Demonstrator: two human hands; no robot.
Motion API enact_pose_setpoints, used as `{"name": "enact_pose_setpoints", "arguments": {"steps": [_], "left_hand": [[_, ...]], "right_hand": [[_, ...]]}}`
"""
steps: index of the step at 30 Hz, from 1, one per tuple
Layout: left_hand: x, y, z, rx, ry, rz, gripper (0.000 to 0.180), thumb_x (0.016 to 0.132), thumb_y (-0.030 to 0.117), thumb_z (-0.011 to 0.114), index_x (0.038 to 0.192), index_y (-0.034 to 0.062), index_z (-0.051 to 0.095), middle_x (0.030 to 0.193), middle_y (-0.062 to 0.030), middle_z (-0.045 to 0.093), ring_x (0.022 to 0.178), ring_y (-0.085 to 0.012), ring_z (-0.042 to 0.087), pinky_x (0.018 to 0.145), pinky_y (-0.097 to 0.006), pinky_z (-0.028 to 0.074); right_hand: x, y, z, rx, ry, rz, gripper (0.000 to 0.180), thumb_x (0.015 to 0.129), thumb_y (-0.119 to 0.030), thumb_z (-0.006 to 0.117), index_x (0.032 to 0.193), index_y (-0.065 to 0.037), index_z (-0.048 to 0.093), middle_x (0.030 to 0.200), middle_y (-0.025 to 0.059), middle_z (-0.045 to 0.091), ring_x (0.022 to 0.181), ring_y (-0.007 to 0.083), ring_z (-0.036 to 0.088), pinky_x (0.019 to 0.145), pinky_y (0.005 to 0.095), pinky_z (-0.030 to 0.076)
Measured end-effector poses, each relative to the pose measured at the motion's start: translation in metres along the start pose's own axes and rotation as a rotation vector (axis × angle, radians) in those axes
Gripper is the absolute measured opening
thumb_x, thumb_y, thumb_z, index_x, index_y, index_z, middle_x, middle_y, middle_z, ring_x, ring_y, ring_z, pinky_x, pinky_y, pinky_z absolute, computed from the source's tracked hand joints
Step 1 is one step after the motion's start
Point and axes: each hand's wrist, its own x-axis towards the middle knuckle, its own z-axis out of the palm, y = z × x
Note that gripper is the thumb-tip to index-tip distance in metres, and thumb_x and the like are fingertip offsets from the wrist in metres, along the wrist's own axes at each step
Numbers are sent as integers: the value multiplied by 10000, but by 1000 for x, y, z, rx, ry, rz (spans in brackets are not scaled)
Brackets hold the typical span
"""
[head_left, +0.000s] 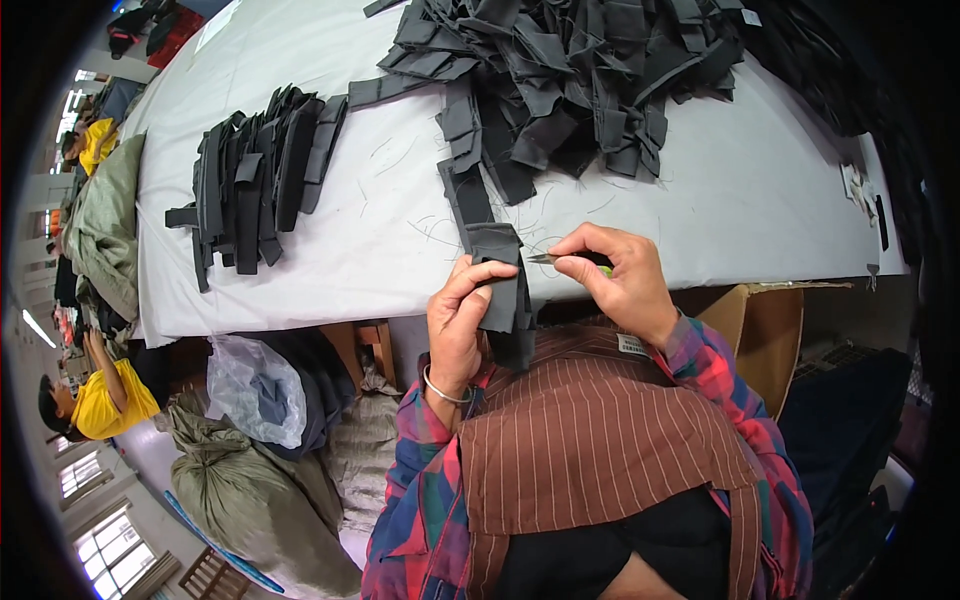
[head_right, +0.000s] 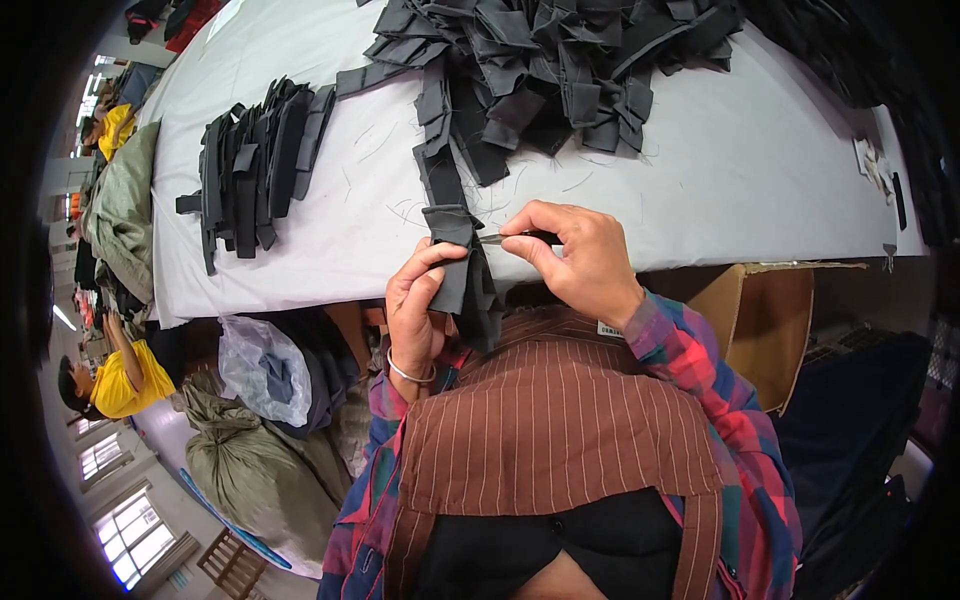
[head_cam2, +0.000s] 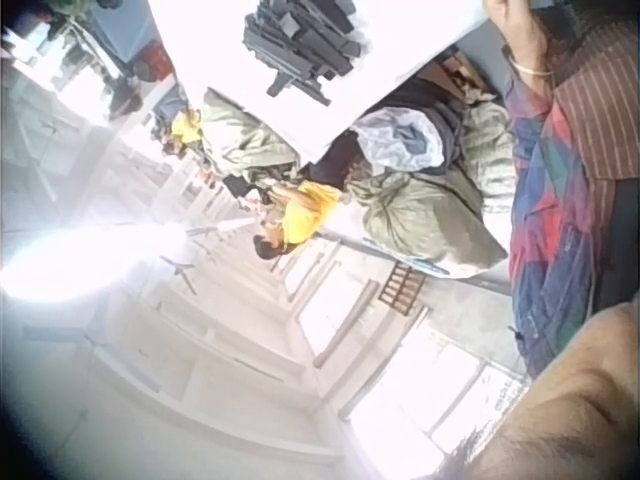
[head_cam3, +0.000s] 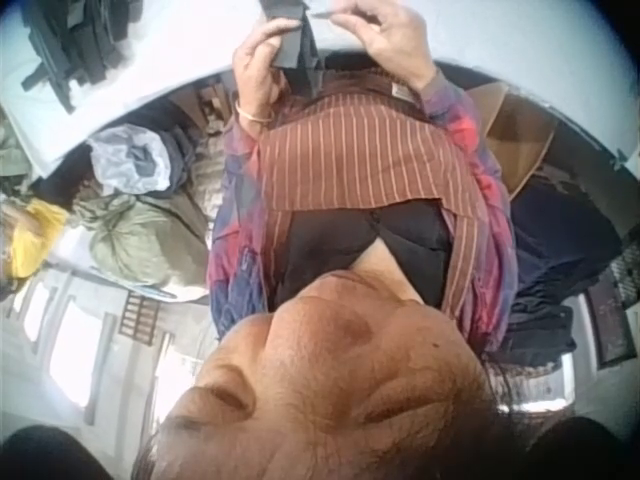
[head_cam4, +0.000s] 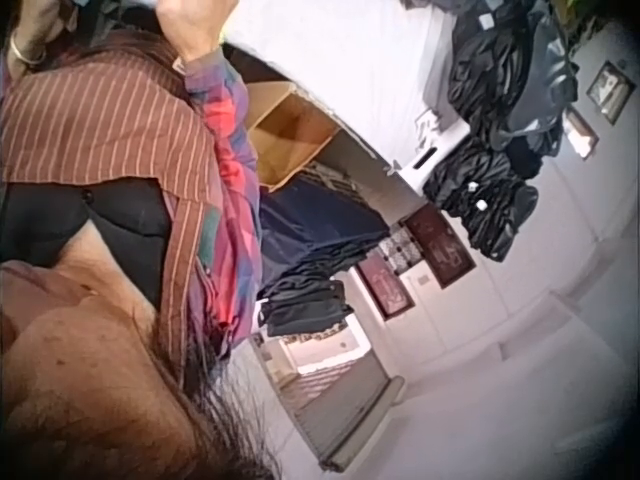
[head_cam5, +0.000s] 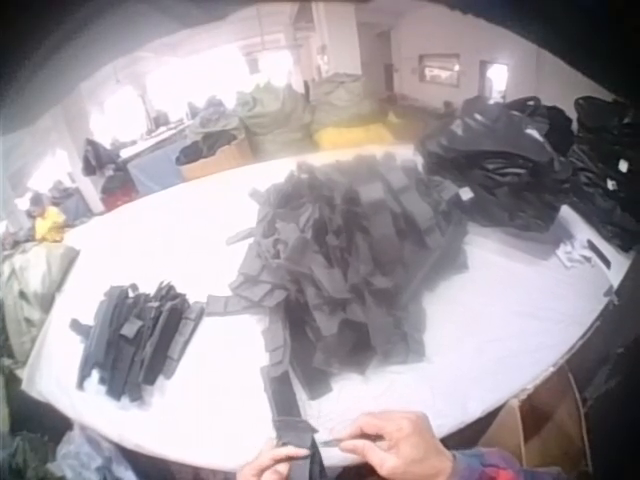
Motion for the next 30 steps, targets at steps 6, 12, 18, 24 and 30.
{"name": "enact_pose_setpoints", "arguments": {"steps": [6,12,18,24,30], "left_hand": [[-2,2,2,-57,45,-34,435,826,-19,407,1228,-48,569,1158,-100,559,1059,-141,521,934,-227,373],[-3,0,-5,-189,50,-109,478,833,13,394,1291,-63,504,1237,-165,570,1102,-185,567,962,-270,418],[-3,-2,-4,-324,50,-121,492,860,103,414,1310,-92,446,1186,-199,581,1059,-224,597,947,-307,456],[-1,1,0,-283,78,-128,520,903,208,479,1317,-100,418,1178,-205,572,1056,-237,596,946,-329,464],[-1,-2,-3,-400,33,-135,432,935,131,498,1318,-65,459,1226,-156,567,1077,-179,583,937,-276,455]], "right_hand": [[-5,-3,3,11,-52,5,101,815,-114,662,877,-34,666,781,69,677,711,170,642,641,275,481],[-7,0,8,30,-74,17,110,818,-130,657,884,-42,668,787,62,680,708,170,643,635,276,480],[-6,1,12,31,-55,0,129,821,-187,666,888,-78,678,787,50,686,684,191,648,597,284,474],[-5,1,11,204,-54,97,121,852,-90,645,938,-5,653,799,42,656,780,85,587,725,234,468],[-3,-6,15,176,-86,139,169,808,-144,703,937,-44,657,760,46,651,701,108,599,654,238,470]]}}
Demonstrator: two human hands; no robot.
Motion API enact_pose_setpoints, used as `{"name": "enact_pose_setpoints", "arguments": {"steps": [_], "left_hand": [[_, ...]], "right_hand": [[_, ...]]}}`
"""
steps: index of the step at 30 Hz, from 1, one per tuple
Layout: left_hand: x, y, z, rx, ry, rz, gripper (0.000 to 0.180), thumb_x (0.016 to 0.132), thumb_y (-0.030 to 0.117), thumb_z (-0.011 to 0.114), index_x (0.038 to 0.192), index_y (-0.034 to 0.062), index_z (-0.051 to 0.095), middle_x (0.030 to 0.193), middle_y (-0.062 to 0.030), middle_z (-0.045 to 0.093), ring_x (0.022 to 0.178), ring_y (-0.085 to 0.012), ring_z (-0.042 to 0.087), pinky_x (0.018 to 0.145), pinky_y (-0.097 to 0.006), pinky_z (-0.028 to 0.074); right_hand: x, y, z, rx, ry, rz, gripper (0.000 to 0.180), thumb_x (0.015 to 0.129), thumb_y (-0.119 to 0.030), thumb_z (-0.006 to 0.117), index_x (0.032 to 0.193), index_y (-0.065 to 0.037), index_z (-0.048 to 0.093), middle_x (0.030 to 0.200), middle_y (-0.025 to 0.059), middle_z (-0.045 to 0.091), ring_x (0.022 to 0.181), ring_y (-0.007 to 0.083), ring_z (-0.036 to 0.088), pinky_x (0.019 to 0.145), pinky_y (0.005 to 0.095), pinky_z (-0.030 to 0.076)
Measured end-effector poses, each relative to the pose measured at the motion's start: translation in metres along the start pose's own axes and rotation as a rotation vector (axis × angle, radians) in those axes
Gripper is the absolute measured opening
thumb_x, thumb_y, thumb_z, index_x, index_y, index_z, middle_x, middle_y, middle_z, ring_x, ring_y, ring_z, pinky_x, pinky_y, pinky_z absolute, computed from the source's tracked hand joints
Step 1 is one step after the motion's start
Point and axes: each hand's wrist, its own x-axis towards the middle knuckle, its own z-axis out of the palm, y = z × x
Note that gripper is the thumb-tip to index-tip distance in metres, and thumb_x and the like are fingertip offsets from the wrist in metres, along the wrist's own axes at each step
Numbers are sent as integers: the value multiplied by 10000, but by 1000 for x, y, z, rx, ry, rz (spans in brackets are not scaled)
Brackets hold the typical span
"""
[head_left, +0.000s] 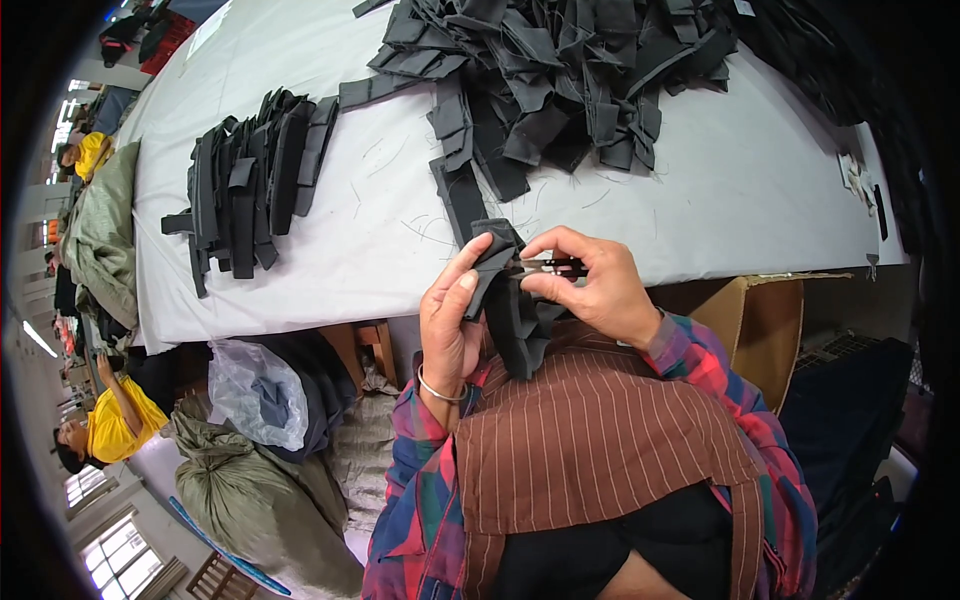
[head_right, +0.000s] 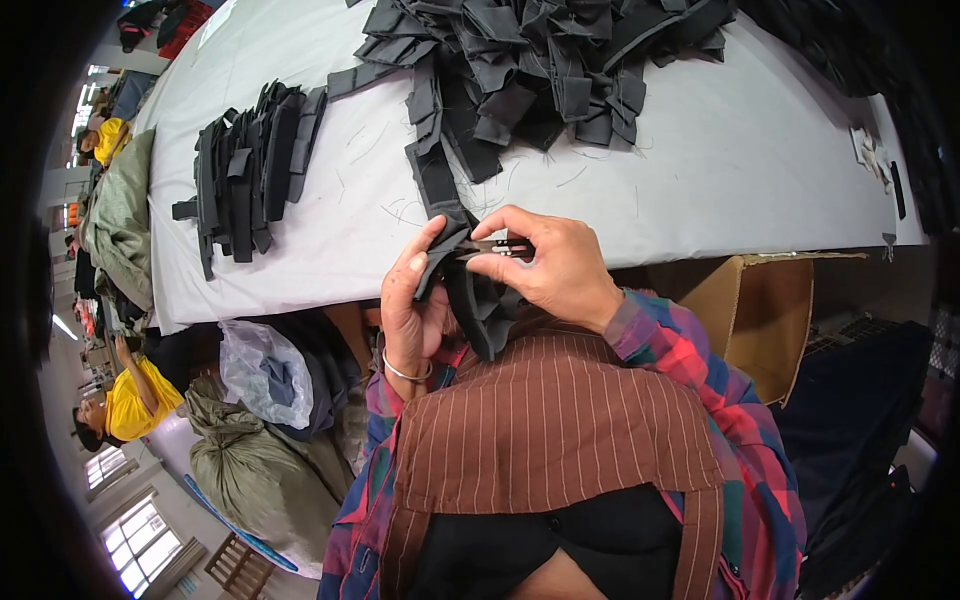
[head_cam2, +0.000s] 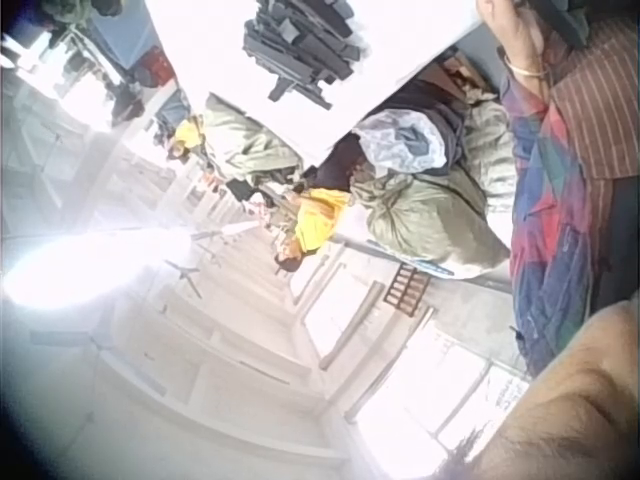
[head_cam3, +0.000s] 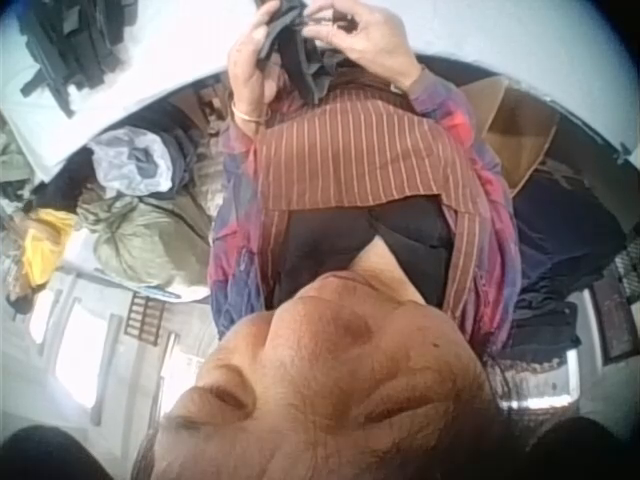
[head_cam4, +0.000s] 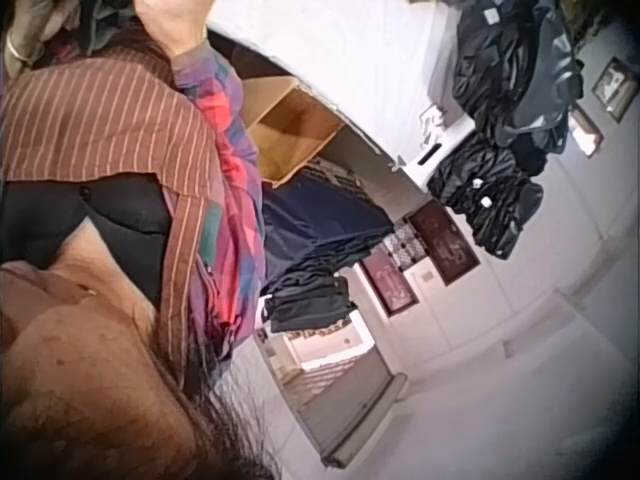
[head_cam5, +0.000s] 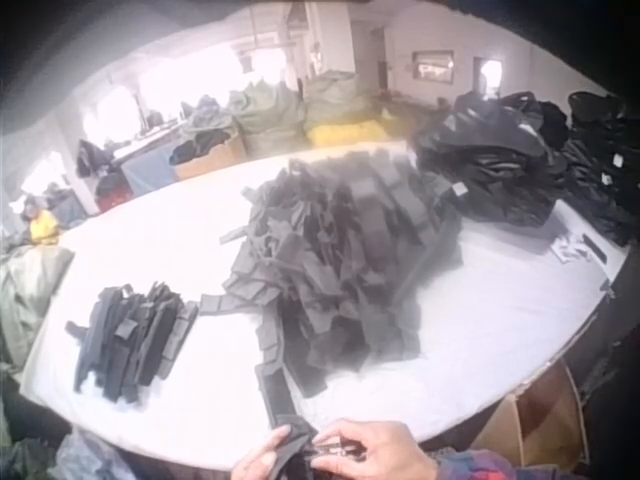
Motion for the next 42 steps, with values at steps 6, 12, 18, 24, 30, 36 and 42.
{"name": "enact_pose_setpoints", "arguments": {"steps": [6,12,18,24,30,36,42], "left_hand": [[0,-2,3,61,-15,-24,424,915,74,529,1317,-49,476,1219,-138,571,1066,-152,574,927,-254,446],[-2,-3,6,132,6,-47,407,889,-5,540,1293,-36,512,1164,-100,597,1009,-111,578,895,-219,447],[-1,-4,9,244,26,-30,406,868,-31,572,1273,-32,534,1137,-84,608,986,-98,578,864,-214,460],[-3,-9,10,242,22,-12,429,858,-44,600,1280,-33,526,1155,-89,602,1006,-109,577,880,-226,463],[-3,-8,2,185,45,-15,462,855,-50,605,1305,-32,498,1190,-120,591,1036,-142,585,916,-260,468],[-1,-7,2,179,75,-12,465,854,-50,611,1305,-35,498,1187,-115,588,1040,-131,575,913,-244,459],[-1,-9,2,285,57,34,466,849,-56,611,1300,-40,498,1189,-127,588,1037,-141,580,913,-255,466]], "right_hand": [[3,15,12,-19,23,-50,162,769,-161,721,875,-53,664,696,99,635,588,183,601,567,287,460],[7,15,-1,-14,-52,-6,76,761,-71,694,808,-27,652,658,115,618,538,201,558,536,302,436],[12,16,-12,-86,2,-108,67,746,-44,671,803,-27,640,662,110,618,548,224,568,533,316,432],[20,3,2,-355,192,-292,166,763,-77,656,928,-83,638,826,63,648,691,231,614,620,326,485],[6,-4,-13,-260,195,-231,244,792,-164,692,1022,-99,644,853,49,644,715,206,608,653,298,489],[-10,1,-13,-221,96,-167,151,797,-56,655,944,-29,676,826,92,656,731,199,612,665,283,468],[-9,5,-8,-333,141,-221,92,802,-156,670,881,-110,682,753,34,648,662,200,605,591,303,467]]}}
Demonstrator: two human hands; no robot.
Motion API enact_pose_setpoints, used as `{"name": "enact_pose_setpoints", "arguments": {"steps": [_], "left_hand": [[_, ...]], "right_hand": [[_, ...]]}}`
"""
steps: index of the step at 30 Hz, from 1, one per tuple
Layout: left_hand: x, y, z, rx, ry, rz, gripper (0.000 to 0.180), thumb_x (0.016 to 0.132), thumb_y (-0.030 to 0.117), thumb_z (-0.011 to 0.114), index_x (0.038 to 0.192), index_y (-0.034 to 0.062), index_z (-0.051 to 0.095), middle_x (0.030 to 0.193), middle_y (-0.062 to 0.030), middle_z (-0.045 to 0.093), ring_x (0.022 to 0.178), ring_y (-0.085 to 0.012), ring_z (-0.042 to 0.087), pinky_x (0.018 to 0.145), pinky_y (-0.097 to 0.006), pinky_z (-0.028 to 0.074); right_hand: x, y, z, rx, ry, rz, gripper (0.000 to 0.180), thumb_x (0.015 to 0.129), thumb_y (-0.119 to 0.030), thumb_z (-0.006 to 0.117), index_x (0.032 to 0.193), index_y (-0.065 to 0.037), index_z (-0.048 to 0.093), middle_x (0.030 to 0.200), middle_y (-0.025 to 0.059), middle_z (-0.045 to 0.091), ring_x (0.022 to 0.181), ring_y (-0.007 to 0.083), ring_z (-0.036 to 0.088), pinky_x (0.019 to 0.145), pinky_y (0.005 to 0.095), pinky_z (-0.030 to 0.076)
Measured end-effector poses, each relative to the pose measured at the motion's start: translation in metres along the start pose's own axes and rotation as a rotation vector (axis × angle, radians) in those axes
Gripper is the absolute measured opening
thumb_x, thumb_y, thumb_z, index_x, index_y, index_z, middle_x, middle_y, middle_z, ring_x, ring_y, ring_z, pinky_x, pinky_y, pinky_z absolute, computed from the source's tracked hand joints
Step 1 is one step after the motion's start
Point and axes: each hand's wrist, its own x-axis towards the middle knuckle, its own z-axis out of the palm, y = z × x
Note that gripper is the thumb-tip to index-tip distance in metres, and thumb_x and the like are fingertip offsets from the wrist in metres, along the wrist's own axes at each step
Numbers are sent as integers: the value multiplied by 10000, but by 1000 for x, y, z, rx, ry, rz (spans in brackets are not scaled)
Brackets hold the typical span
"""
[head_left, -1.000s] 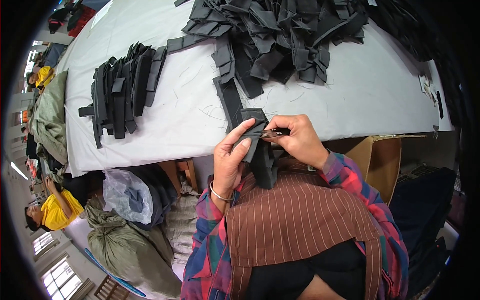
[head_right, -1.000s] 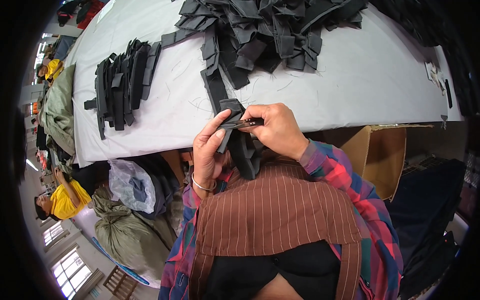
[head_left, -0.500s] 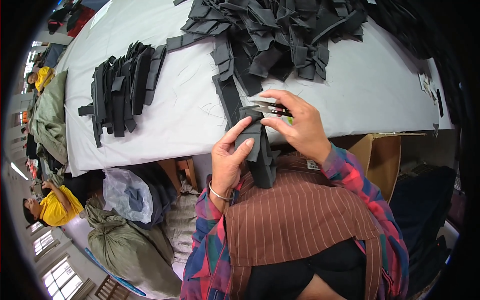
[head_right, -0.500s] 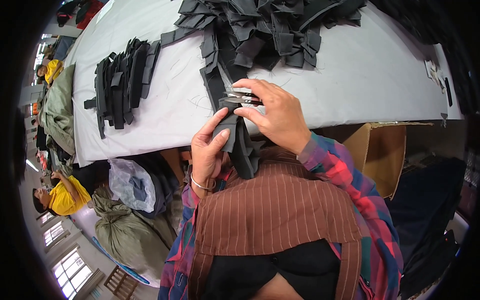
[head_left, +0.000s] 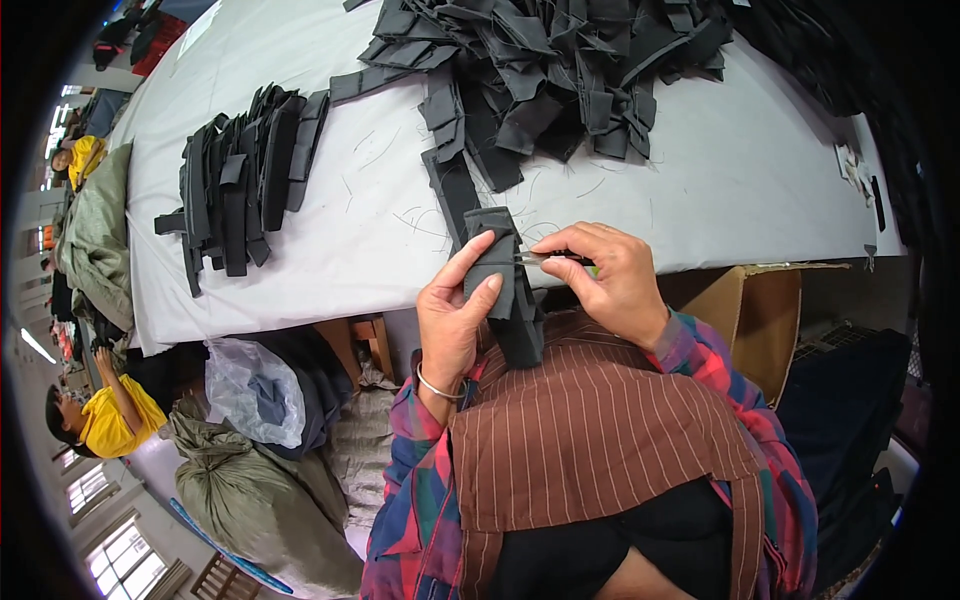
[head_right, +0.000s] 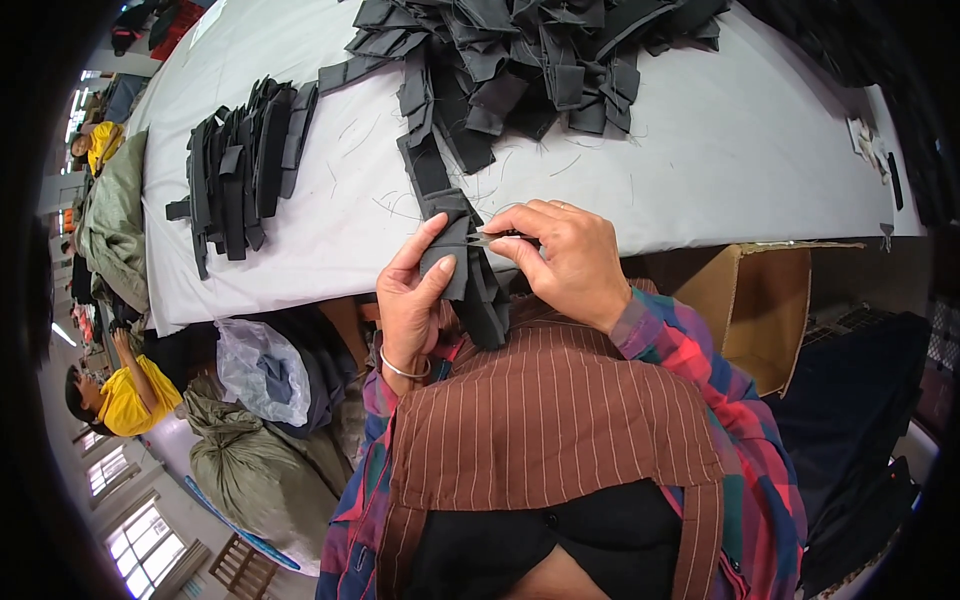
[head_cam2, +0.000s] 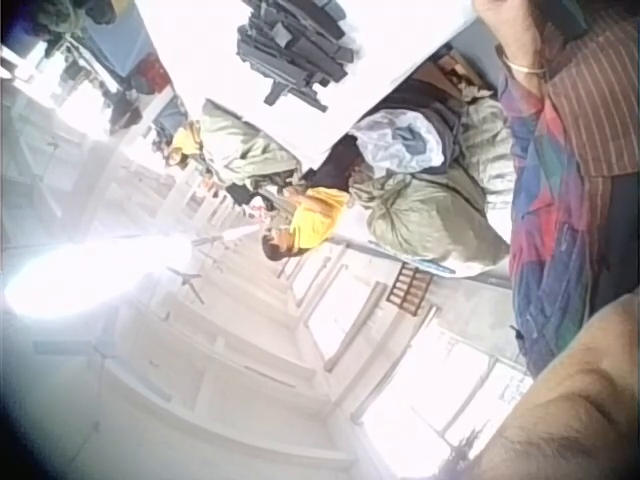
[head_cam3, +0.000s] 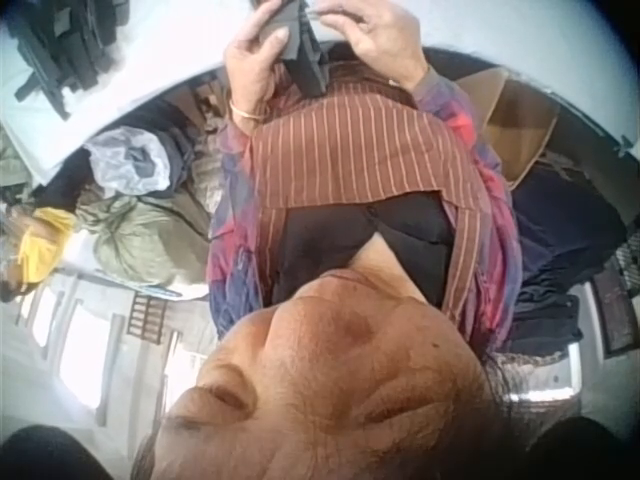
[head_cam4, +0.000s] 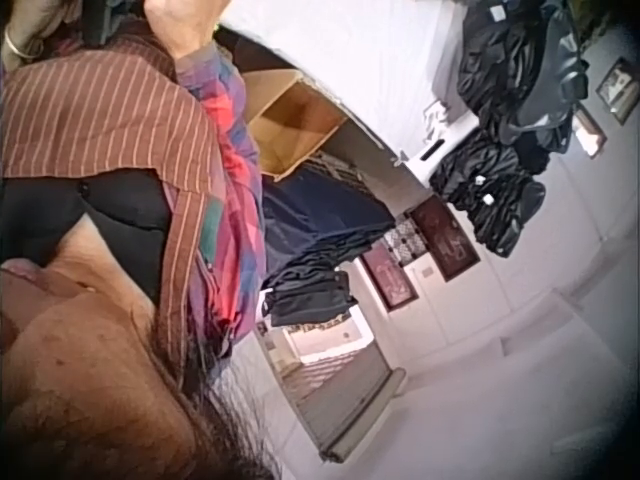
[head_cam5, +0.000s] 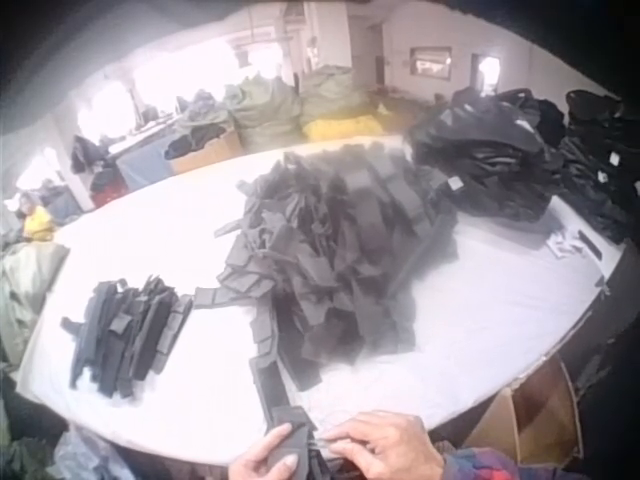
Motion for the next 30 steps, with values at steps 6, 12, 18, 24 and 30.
{"name": "enact_pose_setpoints", "arguments": {"steps": [6,12,18,24,30], "left_hand": [[-1,1,1,40,6,9,475,846,-65,609,1305,-44,488,1196,-145,585,1034,-153,590,913,-265,480],[-1,1,1,43,9,11,477,846,-58,613,1305,-43,488,1200,-141,583,1034,-149,589,912,-260,479],[-1,1,0,64,1,15,479,845,-57,615,1306,-39,489,1201,-136,582,1040,-147,586,916,-258,476],[-1,2,2,69,-9,25,483,844,-51,618,1308,-40,486,1204,-138,577,1050,-149,581,922,-260,471],[0,1,3,51,-3,14,510,841,-52,617,1326,-45,460,1215,-145,568,1065,-158,574,932,-266,464]], "right_hand": [[1,1,1,-73,17,-25,72,805,-167,658,856,-118,677,724,32,634,665,213,597,590,327,460],[1,1,2,-71,9,-20,70,806,-168,657,855,-123,677,713,26,630,658,211,595,584,327,457],[1,0,2,-95,-11,-6,69,806,-171,658,855,-126,677,709,24,628,645,203,588,576,323,453],[2,1,4,-88,25,-43,72,796,-168,669,849,-119,676,717,16,635,633,205,571,580,321,447],[4,3,0,-152,24,-132,81,773,-143,694,847,-113,677,736,10,648,614,196,546,595,302,442]]}}
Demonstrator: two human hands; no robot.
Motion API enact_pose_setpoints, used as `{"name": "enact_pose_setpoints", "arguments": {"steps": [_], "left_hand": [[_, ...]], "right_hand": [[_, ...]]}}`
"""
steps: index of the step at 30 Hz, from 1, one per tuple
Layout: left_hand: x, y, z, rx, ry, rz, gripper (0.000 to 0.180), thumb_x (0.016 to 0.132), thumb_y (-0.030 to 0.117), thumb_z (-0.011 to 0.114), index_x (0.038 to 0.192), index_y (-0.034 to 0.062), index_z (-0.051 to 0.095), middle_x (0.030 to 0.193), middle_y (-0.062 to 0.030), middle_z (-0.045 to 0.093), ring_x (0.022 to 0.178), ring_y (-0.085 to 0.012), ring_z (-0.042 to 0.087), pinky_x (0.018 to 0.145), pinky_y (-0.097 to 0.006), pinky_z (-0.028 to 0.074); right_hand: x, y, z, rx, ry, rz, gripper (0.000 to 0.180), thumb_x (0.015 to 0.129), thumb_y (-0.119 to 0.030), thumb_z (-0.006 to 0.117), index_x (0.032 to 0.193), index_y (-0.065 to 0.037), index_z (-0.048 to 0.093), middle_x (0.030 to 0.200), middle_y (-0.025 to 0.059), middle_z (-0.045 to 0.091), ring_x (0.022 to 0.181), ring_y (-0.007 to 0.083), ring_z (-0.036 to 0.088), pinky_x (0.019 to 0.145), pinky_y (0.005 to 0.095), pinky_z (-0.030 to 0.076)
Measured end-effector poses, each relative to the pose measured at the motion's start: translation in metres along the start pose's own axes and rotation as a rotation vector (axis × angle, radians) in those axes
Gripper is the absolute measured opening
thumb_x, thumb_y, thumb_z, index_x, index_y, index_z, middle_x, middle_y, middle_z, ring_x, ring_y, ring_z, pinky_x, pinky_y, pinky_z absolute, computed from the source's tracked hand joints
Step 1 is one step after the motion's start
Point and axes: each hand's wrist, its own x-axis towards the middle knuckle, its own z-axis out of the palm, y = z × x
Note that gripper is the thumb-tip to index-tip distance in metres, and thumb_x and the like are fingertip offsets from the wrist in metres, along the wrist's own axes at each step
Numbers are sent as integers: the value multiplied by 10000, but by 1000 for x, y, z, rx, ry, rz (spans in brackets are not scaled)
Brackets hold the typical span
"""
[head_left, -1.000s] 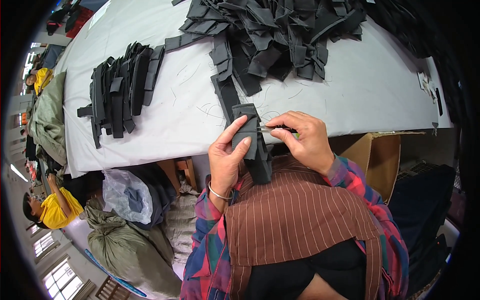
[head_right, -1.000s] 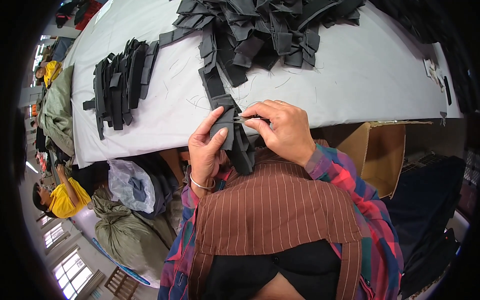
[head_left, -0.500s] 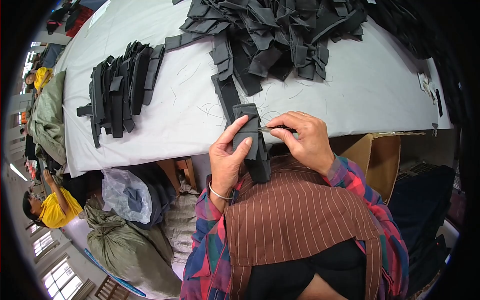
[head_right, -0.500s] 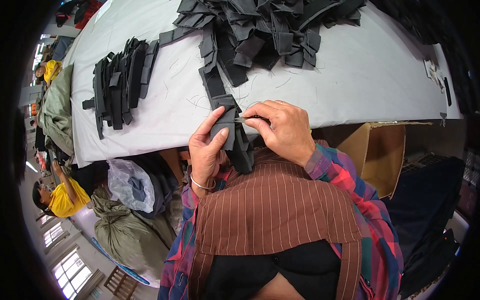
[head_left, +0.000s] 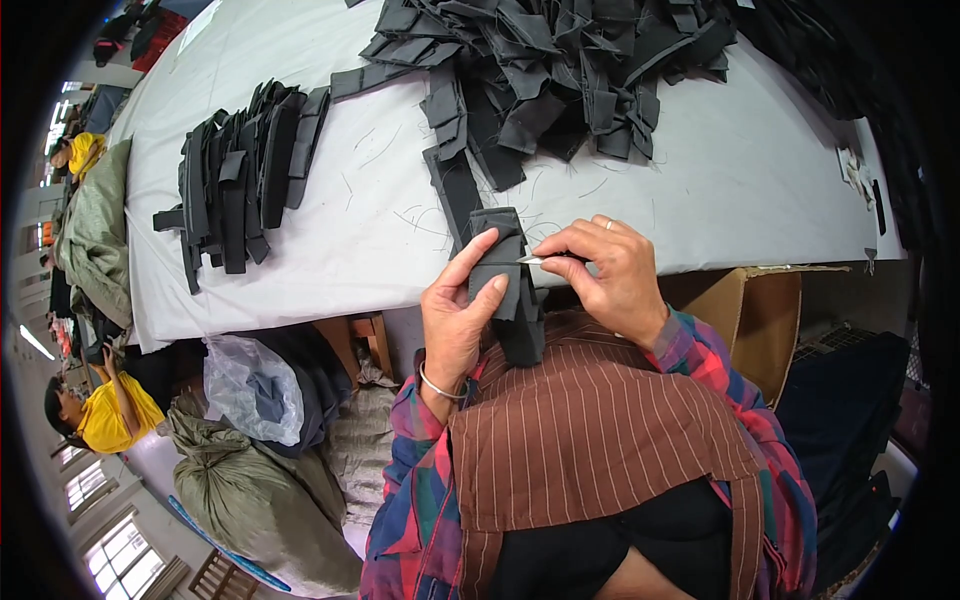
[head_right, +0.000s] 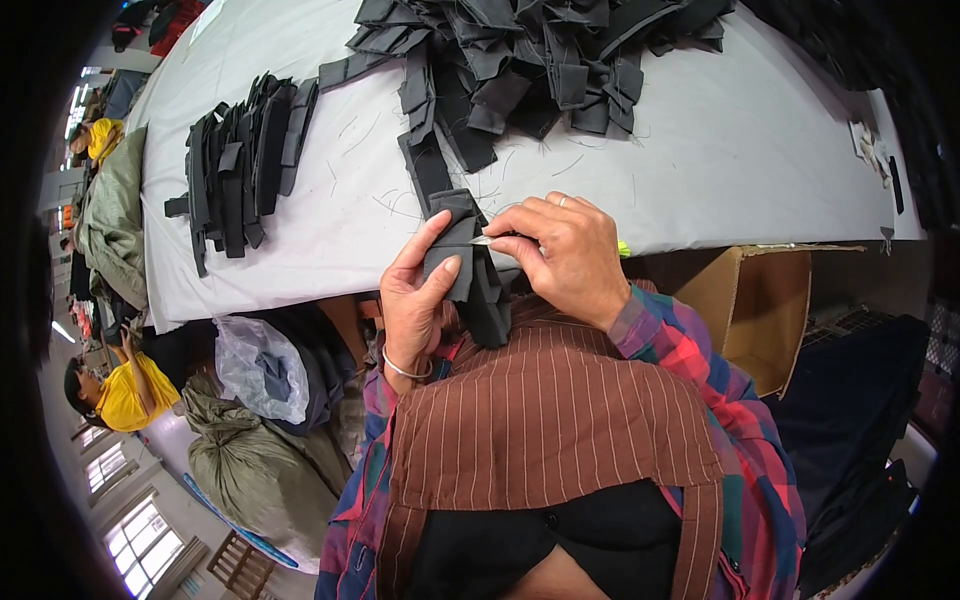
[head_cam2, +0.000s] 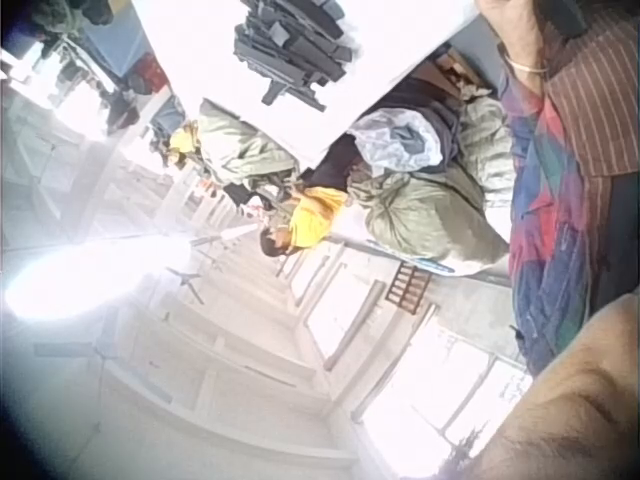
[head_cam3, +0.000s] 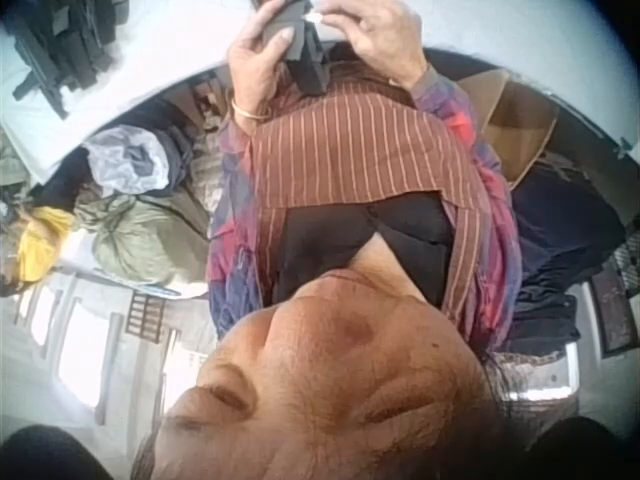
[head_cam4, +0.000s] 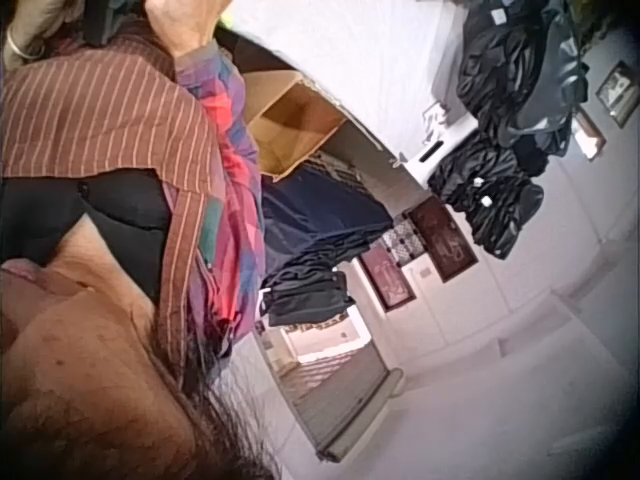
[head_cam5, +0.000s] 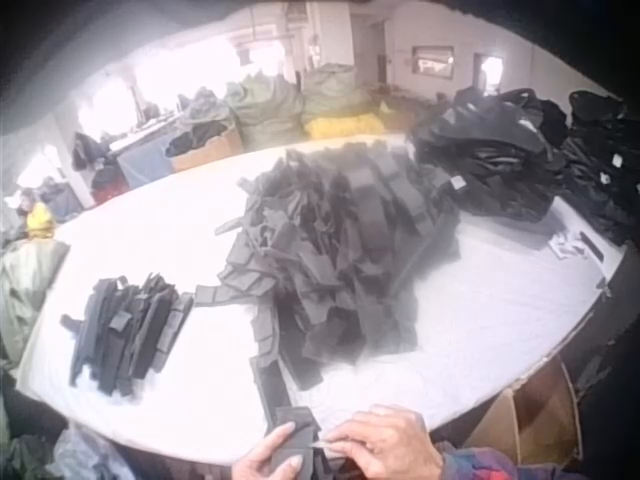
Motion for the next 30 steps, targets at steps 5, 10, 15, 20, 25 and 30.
{"name": "enact_pose_setpoints", "arguments": {"steps": [5,10,15,20,25,30], "left_hand": [[2,3,9,20,-13,108,653,830,-53,615,1416,-27,327,1226,-116,548,1093,-148,541,957,-256,417],[-5,11,17,138,-128,73,810,804,-76,592,1479,25,157,1142,-103,568,1047,-142,557,928,-249,422],[-8,8,9,189,-164,3,785,795,-61,607,1469,24,214,1140,-95,577,1023,-127,561,905,-240,423],[-3,8,2,206,-152,-130,621,801,-15,618,1378,-25,388,1097,-70,607,1009,-104,559,902,-234,422],[16,3,-7,200,-128,-189,178,943,161,577,913,-9,618,799,56,591,709,-5,495,638,-162,400],[16,-1,-4,176,-48,-160,186,938,154,572,867,-8,628,770,50,583,677,-16,485,617,-178,395]], "right_hand": [[6,-6,0,252,38,138,223,726,-81,726,941,-72,667,836,63,649,713,222,589,680,306,472],[12,8,19,153,58,15,233,734,-117,732,952,-82,654,827,54,650,719,201,621,648,291,477],[16,16,15,695,68,326,67,824,-41,672,874,-17,636,730,-20,594,673,42,510,613,202,416],[18,16,17,940,68,471,62,841,-42,679,829,2,636,731,-57,579,675,-2,468,586,176,391],[12,-1,11,750,48,354,57,826,-38,683,818,-7,636,715,-38,582,683,14,484,598,186,401],[-2,-1,11,148,-20,-151,197,669,75,635,823,-45,665,649,41,569,587,148,543,538,274,420]]}}
